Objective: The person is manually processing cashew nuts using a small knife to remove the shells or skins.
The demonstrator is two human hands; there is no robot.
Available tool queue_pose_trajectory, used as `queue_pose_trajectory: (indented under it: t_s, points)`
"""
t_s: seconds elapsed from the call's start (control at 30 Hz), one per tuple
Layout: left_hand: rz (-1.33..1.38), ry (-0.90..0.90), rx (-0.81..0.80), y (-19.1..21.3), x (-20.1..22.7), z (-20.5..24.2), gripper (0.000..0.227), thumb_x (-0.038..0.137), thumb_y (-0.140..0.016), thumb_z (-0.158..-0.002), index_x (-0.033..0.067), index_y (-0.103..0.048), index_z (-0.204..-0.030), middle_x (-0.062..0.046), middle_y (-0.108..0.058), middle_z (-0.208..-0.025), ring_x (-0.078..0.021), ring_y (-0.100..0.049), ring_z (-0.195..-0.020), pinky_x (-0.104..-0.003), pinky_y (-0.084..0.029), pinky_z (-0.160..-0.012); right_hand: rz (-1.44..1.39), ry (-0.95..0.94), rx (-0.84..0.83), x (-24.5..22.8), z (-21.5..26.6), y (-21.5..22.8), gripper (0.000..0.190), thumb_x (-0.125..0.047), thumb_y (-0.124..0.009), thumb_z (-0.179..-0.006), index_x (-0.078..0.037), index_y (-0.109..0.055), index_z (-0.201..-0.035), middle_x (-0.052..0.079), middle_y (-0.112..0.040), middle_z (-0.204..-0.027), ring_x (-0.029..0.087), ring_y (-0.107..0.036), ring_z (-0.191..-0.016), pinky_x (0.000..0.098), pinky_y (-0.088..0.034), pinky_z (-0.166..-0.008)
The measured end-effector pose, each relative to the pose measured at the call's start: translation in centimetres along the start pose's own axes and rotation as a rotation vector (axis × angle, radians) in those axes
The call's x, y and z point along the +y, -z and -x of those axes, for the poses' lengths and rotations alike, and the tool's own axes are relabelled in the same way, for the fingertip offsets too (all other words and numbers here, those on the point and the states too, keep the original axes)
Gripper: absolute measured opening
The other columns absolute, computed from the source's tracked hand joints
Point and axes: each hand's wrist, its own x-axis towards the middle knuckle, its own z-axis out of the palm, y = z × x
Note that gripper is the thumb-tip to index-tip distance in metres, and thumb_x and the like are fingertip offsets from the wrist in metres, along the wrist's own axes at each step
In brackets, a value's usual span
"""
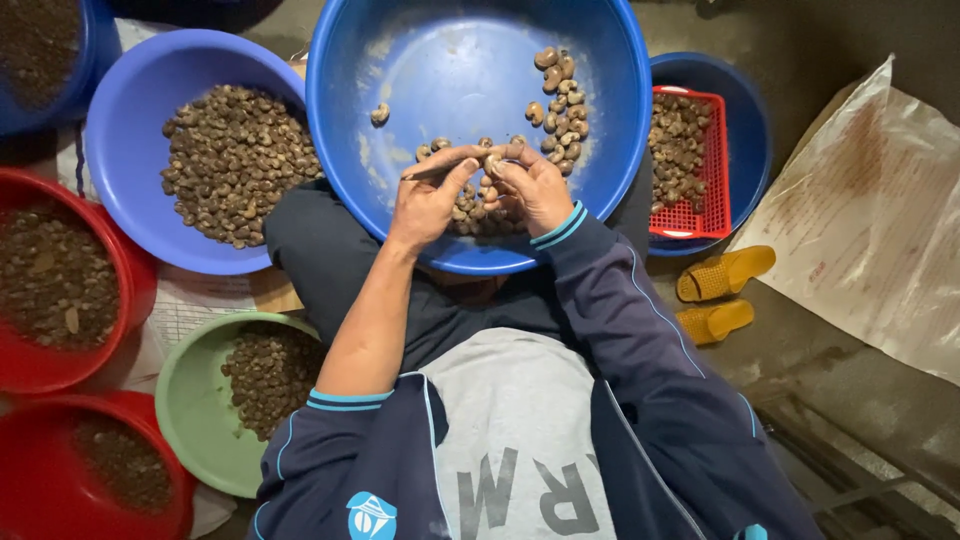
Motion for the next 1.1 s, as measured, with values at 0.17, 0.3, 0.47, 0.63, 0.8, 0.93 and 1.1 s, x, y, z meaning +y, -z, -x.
queue_pose_trajectory:
  t_s: [0.17,0.3,0.47,0.63,0.8,0.93,1.1]
  points:
    - [0.012,0.019,-0.034,0.1,0.3,-0.1,0.014,0.01,-0.07,-0.102,0.0026,-0.077,-0.112,-0.018,-0.076,-0.104,-0.0269,-0.072,-0.105,-0.044,-0.057,-0.091,0.069,0.055,0.009,-0.1,0.1,-0.1,0.03,-0.015,-0.071,-0.094,-0.002,-0.064,-0.12,0.015,-0.072,-0.086,0.022,-0.076,-0.066,0.0339,-0.069,-0.058]
    - [0.03,0.044,-0.009,-0.1,0.9,-0.3,0.013,0.01,-0.07,-0.103,0.0025,-0.077,-0.111,-0.016,-0.077,-0.103,-0.0229,-0.072,-0.103,-0.04,-0.058,-0.09,0.259,0.233,0.064,-3.8,2.3,-1.0,0.02,-0.013,-0.071,-0.096,-0.003,-0.066,-0.112,0.014,-0.068,-0.078,0.019,-0.071,-0.062,0.0326,-0.067,-0.054]
    - [0.068,0.097,0.044,0.3,1.2,-0.4,0.013,0.01,-0.07,-0.102,0.0032,-0.077,-0.111,-0.015,-0.077,-0.102,-0.0224,-0.074,-0.098,-0.038,-0.061,-0.087,0.561,0.552,0.257,-9.1,4.8,4.1,0.012,-0.011,-0.068,-0.103,-0.005,-0.066,-0.114,0.017,-0.068,-0.082,0.02,-0.066,-0.055,0.0316,-0.059,-0.049]
    - [0.001,0.176,0.071,0.4,0.2,0.0,0.014,0.012,-0.069,-0.101,0.0022,-0.076,-0.11,-0.016,-0.075,-0.099,-0.0215,-0.074,-0.091,-0.037,-0.062,-0.081,0.582,0.612,0.474,-8.7,4.9,16.4,0.016,-0.011,-0.068,-0.105,-0.001,-0.063,-0.117,0.016,-0.065,-0.076,0.016,-0.057,-0.048,0.0312,-0.052,-0.043]
    - [-0.029,0.222,0.118,0.5,0.0,-0.2,0.015,0.013,-0.07,-0.1,0.0017,-0.076,-0.108,-0.015,-0.076,-0.098,-0.0195,-0.075,-0.087,-0.032,-0.062,-0.079,1.018,0.376,0.784,-7.0,5.0,23.7,0.024,-0.027,-0.077,-0.103,-0.015,-0.069,-0.122,0.001,-0.067,-0.081,0.016,-0.065,-0.071,0.039,-0.052,-0.065]
    - [-0.034,0.229,0.122,0.6,-0.3,-0.2,0.015,0.014,-0.071,-0.099,0.003,-0.077,-0.109,-0.017,-0.076,-0.098,-0.0198,-0.076,-0.086,-0.031,-0.063,-0.077,1.045,0.471,0.775,-7.8,5.6,22.8,0.028,-0.021,-0.074,-0.107,-0.008,-0.064,-0.13,0.004,-0.066,-0.081,0.015,-0.06,-0.066,0.0348,-0.047,-0.061]
    - [-0.048,0.413,0.097,0.2,2.0,-0.6,0.023,0.013,-0.064,-0.098,-0.0031,-0.072,-0.112,-0.007,-0.072,-0.111,-0.0179,-0.074,-0.091,-0.027,-0.06,-0.079,1.112,0.934,0.575,-17.1,6.5,17.4,0.025,0.012,-0.065,-0.102,0.007,-0.063,-0.126,0.014,-0.068,-0.086,0.016,-0.051,-0.056,0.0274,-0.044,-0.048]
